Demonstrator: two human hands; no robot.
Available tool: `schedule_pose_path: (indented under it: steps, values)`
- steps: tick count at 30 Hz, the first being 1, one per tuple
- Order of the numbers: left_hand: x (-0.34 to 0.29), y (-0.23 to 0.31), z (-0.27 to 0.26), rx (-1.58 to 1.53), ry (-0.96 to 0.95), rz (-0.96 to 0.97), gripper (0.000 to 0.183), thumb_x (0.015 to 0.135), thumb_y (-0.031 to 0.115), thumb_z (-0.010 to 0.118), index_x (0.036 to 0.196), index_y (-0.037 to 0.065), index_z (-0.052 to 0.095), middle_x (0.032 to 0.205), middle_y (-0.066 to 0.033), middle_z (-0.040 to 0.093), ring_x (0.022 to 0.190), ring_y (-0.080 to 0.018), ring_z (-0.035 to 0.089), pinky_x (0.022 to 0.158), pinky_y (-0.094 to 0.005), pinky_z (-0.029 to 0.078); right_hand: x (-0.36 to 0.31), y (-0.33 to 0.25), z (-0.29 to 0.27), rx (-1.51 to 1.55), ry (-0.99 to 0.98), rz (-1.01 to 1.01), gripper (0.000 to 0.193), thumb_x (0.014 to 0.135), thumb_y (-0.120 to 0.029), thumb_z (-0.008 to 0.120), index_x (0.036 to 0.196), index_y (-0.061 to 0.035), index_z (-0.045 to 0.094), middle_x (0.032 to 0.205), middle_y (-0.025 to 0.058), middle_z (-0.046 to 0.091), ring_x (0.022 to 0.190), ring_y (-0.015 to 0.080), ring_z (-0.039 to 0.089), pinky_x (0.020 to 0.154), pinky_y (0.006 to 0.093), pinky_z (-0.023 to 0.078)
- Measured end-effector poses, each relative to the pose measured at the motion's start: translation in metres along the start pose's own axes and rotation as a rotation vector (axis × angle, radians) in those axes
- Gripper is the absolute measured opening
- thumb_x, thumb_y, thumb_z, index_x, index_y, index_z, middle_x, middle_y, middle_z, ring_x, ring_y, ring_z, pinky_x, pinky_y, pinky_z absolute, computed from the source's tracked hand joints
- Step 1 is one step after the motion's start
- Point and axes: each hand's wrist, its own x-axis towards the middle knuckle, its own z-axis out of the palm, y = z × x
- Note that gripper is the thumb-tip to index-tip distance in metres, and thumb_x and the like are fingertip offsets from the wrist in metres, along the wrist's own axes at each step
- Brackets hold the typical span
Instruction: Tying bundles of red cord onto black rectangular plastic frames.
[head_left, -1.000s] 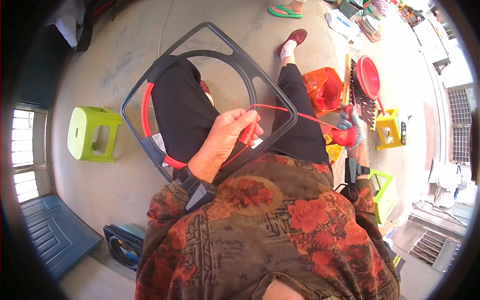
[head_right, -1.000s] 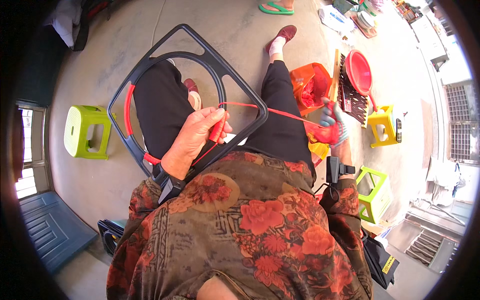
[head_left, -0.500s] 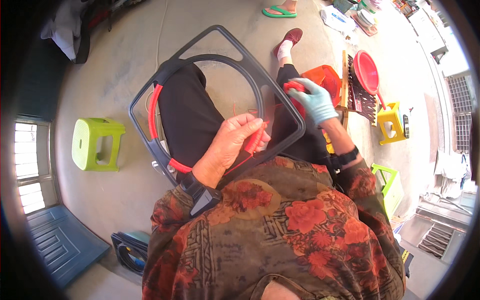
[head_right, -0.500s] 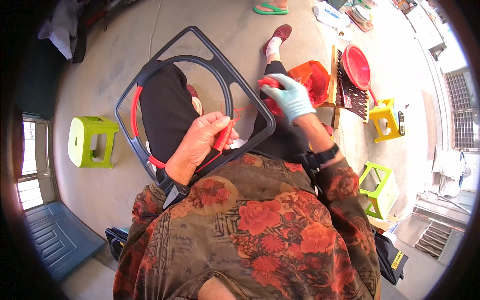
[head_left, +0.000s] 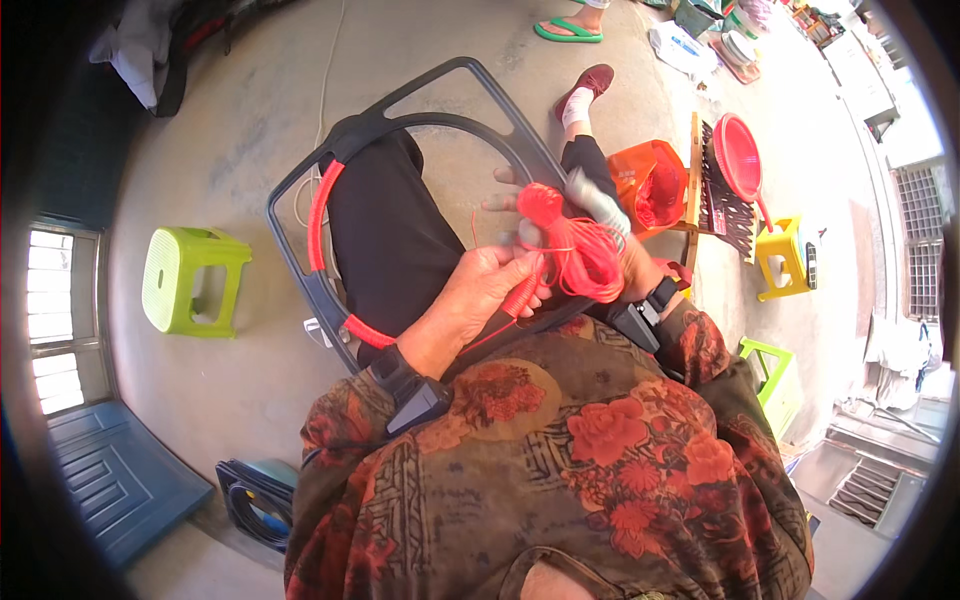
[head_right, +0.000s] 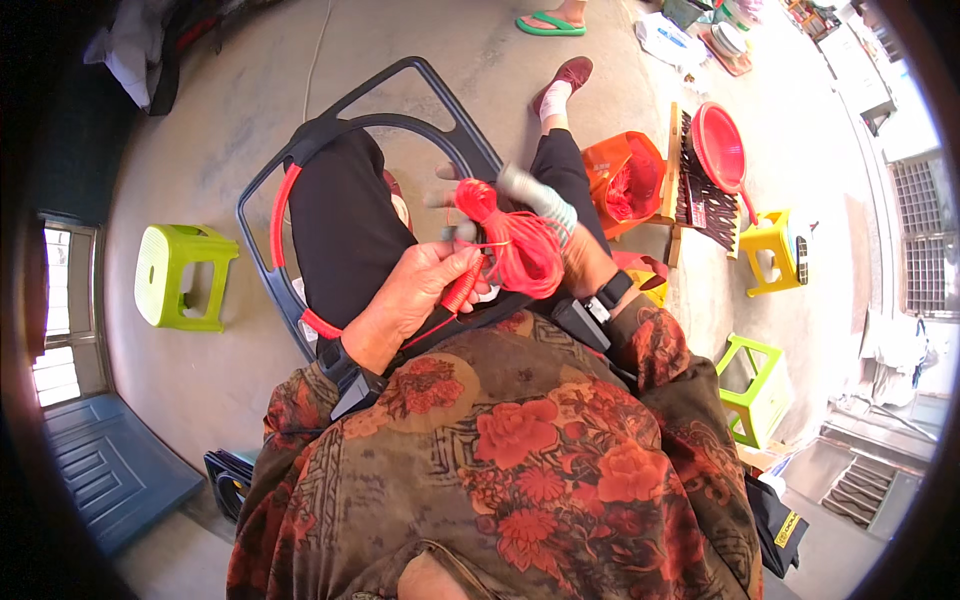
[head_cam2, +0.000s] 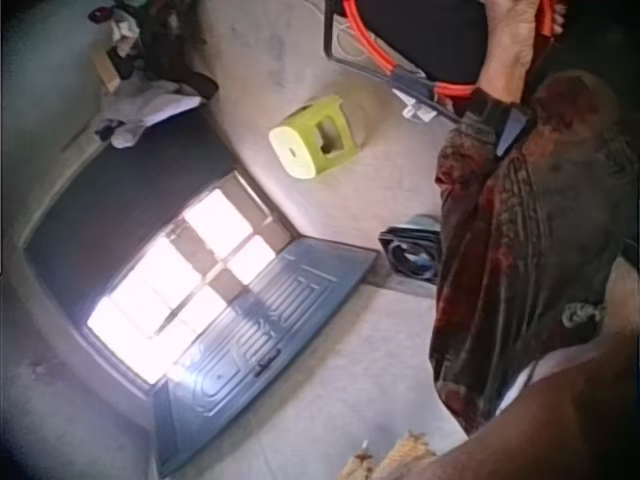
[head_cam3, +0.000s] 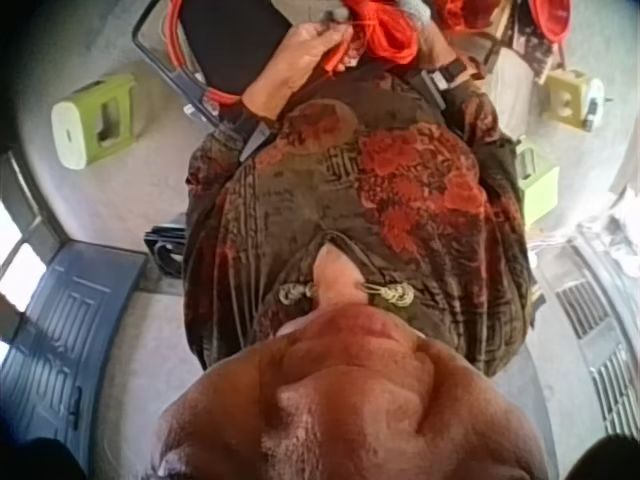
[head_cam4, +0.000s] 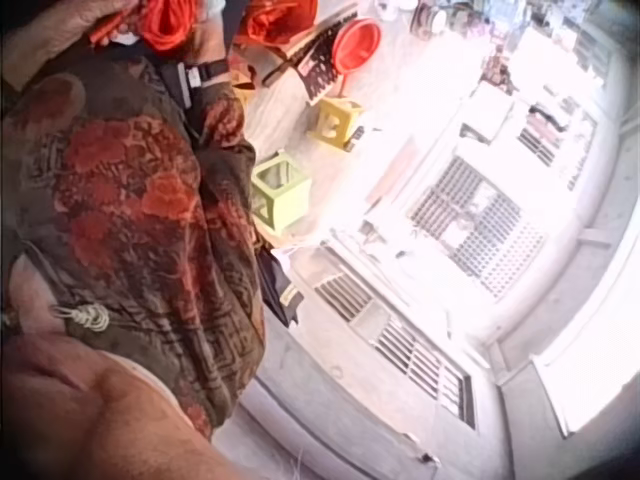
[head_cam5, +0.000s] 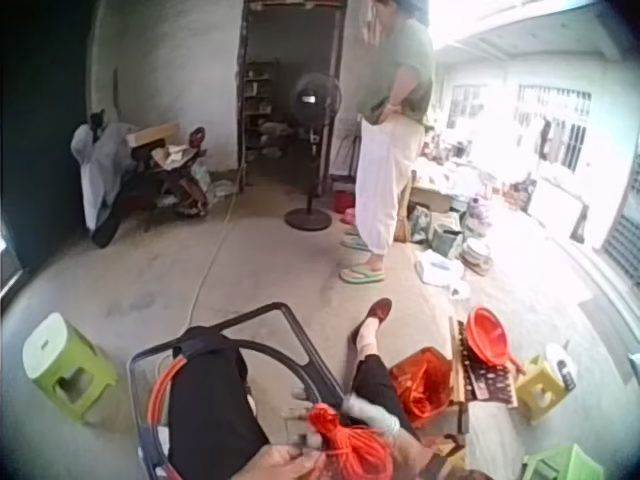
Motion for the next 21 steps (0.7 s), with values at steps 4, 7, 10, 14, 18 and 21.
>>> schedule_pose_path:
  steps: [4, 7, 10, 14, 18, 21]
  values:
    - [0.001, 0.001, 0.002, -0.027, 0.026, 0.076, 0.027, 0.094, 0.026, 0.055, 0.095, 0.000, 0.059, 0.076, -0.0074, 0.064, 0.059, -0.0112, 0.060, 0.054, -0.0223, 0.051, -0.013, -0.012, -0.011, -0.848, 0.267, 0.092, 0.037, 0.077, -0.008, 0.068, 0.110, 0.0012, 0.055, 0.098, 0.0066, 0.062, 0.087, 0.0129, 0.059, 0.080, 0.0285, 0.049]
    - [0.003, 0.000, 0.002, -0.038, 0.067, 0.060, 0.026, 0.094, 0.026, 0.055, 0.095, 0.000, 0.059, 0.075, -0.0069, 0.063, 0.058, -0.0106, 0.060, 0.054, -0.0218, 0.051, -0.032, -0.001, -0.023, -1.104, 0.524, 0.128, 0.021, 0.079, -0.010, 0.066, 0.096, -0.0001, 0.059, 0.090, 0.0013, 0.061, 0.082, 0.0076, 0.055, 0.077, 0.0248, 0.046]
    - [0.005, 0.000, 0.001, -0.045, 0.056, 0.054, 0.026, 0.093, 0.027, 0.056, 0.095, 0.001, 0.059, 0.074, -0.0069, 0.063, 0.058, -0.0102, 0.059, 0.054, -0.0215, 0.051, -0.045, 0.010, -0.037, -0.990, 0.537, 0.086, 0.026, 0.081, -0.017, 0.065, 0.099, 0.0008, 0.059, 0.088, 0.0008, 0.061, 0.082, 0.0080, 0.055, 0.076, 0.0243, 0.045]
    - [0.006, 0.002, 0.000, -0.022, 0.054, 0.062, 0.026, 0.093, 0.027, 0.056, 0.095, 0.001, 0.059, 0.074, -0.0071, 0.063, 0.058, -0.0101, 0.059, 0.053, -0.0219, 0.051, -0.066, 0.010, -0.061, -0.649, 0.522, -0.066, 0.030, 0.085, -0.023, 0.064, 0.104, -0.0004, 0.058, 0.091, 0.0036, 0.061, 0.085, 0.0121, 0.059, 0.079, 0.0274, 0.048]
    - [0.008, 0.003, -0.002, -0.063, 0.071, 0.044, 0.027, 0.093, 0.027, 0.056, 0.094, 0.001, 0.058, 0.074, -0.0078, 0.063, 0.057, -0.0105, 0.059, 0.053, -0.0222, 0.050, -0.107, 0.013, -0.086, 0.001, 0.611, -0.463, 0.030, 0.086, -0.026, 0.063, 0.102, -0.0016, 0.057, 0.100, 0.0105, 0.061, 0.090, 0.0229, 0.061, 0.086, 0.0395, 0.050]
    - [0.009, 0.003, -0.003, -0.057, 0.085, 0.054, 0.027, 0.093, 0.027, 0.056, 0.094, 0.001, 0.058, 0.074, -0.0084, 0.063, 0.057, -0.0110, 0.059, 0.052, -0.0225, 0.050, -0.138, 0.004, -0.110, 0.032, 0.480, -0.676, 0.037, 0.087, -0.035, 0.061, 0.103, -0.0014, 0.056, 0.102, 0.0122, 0.061, 0.094, 0.0264, 0.059, 0.091, 0.0448, 0.047]
